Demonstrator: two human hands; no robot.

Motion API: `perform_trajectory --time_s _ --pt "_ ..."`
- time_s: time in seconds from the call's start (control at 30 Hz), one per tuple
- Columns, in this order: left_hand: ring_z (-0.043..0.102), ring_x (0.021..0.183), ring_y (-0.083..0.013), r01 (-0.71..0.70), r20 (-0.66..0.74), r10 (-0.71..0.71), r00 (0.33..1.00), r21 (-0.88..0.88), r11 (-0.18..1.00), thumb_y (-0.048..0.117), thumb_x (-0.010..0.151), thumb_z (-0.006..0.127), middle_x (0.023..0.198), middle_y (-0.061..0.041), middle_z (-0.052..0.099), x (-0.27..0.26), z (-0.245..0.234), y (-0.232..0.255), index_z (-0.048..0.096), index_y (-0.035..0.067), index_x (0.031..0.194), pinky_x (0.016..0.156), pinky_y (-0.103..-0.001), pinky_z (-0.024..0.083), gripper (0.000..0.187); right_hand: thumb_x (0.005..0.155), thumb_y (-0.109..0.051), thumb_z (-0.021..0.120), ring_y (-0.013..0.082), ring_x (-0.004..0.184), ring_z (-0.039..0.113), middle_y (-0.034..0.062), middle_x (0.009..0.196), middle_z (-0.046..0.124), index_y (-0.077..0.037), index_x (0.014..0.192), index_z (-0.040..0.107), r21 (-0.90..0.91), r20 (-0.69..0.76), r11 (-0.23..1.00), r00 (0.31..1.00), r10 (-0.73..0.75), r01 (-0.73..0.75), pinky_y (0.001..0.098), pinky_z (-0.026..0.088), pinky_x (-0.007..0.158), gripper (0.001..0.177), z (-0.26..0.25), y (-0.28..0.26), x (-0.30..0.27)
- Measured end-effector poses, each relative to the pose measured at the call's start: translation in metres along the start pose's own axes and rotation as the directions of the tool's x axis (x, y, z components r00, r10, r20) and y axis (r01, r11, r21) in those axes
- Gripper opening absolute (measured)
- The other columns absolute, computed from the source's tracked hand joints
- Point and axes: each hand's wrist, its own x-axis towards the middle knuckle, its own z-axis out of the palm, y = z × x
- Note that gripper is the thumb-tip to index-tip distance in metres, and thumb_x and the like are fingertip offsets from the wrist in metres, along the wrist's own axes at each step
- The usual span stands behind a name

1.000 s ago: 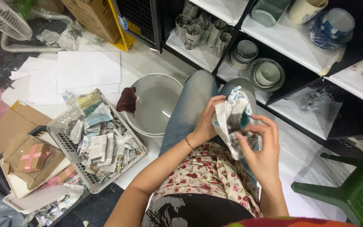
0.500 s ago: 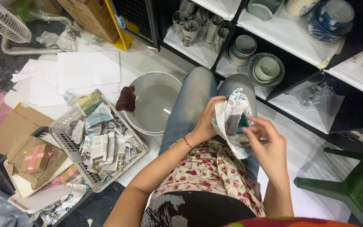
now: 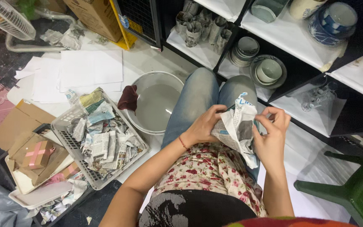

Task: The person sits on the floor and wraps various glassware items, including cups and glasses, with newspaper. They pick up each item, wrap it carefully, and place it on a nearby shelf.

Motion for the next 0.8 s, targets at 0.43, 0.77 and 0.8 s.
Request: perform_trajectory --time_s 0.43,0.77,0.8 --pt "0.066 0.105 -0.0396 0.189 -0.245 -0.2 0.949 -0.07 0.98 -0.002 0.098 0.057 0.115 -0.022 0.065 -0.054 0.014 -0.033 0.055 -0.001 0.127 0.092 -0.044 0.055 0.029 0.092 -0.004 0.074 0.0205 0.11 0.061 0.0087 0.116 0.066 0.003 0.107 0.07 0.332 0.122 0.94 0.992 0.041 -0.08 0.0317 0.046 0.098 0.017 -0.014 0.027 0.01" --pt "0.066 0.1 -0.0138 0.436 -0.116 -0.677 0.726 -0.684 0.585 0.016 0.092 0.08 0.116 -0.007 0.071 -0.083 -0.028 -0.036 0.06 -0.002 0.134 0.091 -0.031 0.056 0.05 0.1 0.002 0.061 0.0252 0.122 0.068 0.0074 0.142 0.055 0.004 0.105 0.066 0.792 0.282 0.551 0.958 0.049 -0.261 0.0372 0.057 0.101 0.007 0.037 0.004 0.03" --pt "0.066 0.103 -0.0134 0.4 -0.116 -0.7 0.705 -0.749 0.528 0.016 0.092 0.079 0.118 -0.007 0.07 -0.088 -0.037 -0.036 0.058 -0.001 0.136 0.093 -0.031 0.056 0.052 0.1 0.002 0.061 0.0264 0.124 0.069 0.0077 0.141 0.055 0.004 0.105 0.066 0.81 0.295 0.518 0.954 0.045 -0.275 0.038 0.058 0.101 0.007 0.049 -0.003 0.032"
